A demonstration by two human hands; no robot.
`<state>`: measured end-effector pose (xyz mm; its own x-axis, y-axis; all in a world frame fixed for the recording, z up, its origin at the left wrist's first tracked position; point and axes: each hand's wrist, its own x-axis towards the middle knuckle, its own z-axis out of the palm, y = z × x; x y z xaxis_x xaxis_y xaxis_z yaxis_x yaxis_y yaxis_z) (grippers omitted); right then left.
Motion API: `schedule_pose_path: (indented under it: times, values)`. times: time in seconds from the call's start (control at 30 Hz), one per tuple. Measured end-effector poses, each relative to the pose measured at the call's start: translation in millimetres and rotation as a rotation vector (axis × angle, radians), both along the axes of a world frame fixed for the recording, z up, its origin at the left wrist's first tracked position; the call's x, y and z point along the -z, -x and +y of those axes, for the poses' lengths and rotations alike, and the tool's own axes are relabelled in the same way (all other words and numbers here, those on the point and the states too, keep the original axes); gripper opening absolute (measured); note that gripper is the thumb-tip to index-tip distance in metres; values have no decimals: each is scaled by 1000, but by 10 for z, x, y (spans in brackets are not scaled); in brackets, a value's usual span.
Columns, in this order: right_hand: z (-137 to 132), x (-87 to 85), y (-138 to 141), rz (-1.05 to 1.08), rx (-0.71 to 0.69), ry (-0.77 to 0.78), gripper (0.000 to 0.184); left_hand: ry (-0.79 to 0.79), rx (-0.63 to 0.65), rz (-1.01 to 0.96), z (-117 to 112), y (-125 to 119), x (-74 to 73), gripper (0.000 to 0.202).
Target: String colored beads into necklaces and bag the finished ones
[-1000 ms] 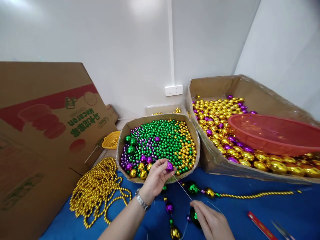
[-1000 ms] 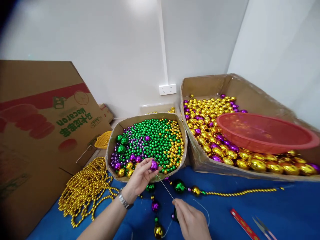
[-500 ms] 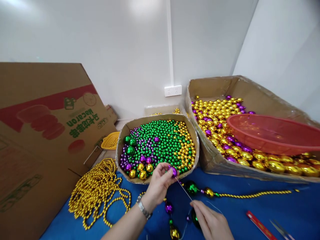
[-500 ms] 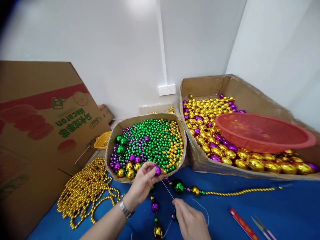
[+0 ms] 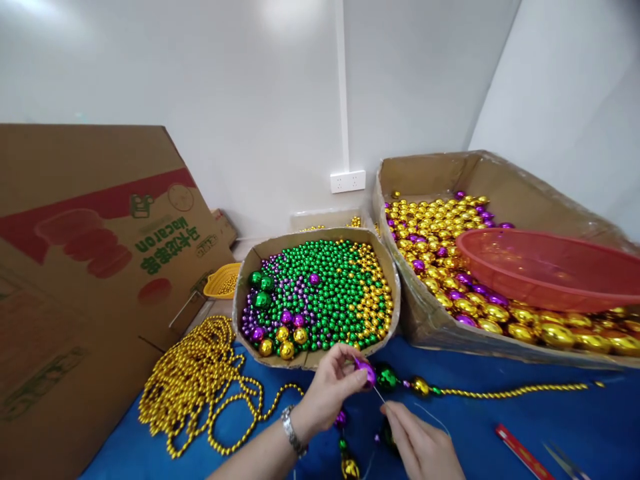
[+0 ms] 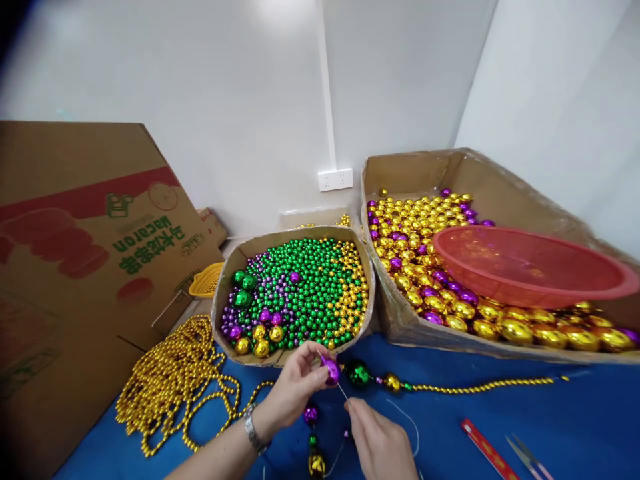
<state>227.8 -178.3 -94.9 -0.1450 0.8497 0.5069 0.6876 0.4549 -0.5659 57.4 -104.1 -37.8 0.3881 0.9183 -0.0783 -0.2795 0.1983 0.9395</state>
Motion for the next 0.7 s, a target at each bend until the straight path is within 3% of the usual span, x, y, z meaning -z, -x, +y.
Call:
schedule_pose_path:
  times: [0.07, 0.2, 0.3, 0.4, 0.53, 0.6, 0.7]
  values:
    - [5, -7, -27, 5, 35, -12, 32, -175, -5, 212, 163, 56, -37, 30]
    - [9, 30, -87, -26, 105, 0, 37, -691, -71, 984, 654, 83, -99, 23]
    - [17, 47, -93, -42, 127, -50, 37, -778, -5, 1242, 936, -8, -50, 19]
    - [24, 28, -86, -63, 125, -92, 36, -736, -6, 1212, 1042, -87, 21, 20]
    - [20, 1, -96, -53, 122, -67, 34, -674, -9, 1102, 959, -38, 11, 17]
    - [14, -4, -99, -27, 119, -49, 32, -512, 6, 866, 852, 26, -29, 23]
    - [9, -14, -85, -8, 111, -34, 29, -79, 25, 280, 667, 105, -82, 30]
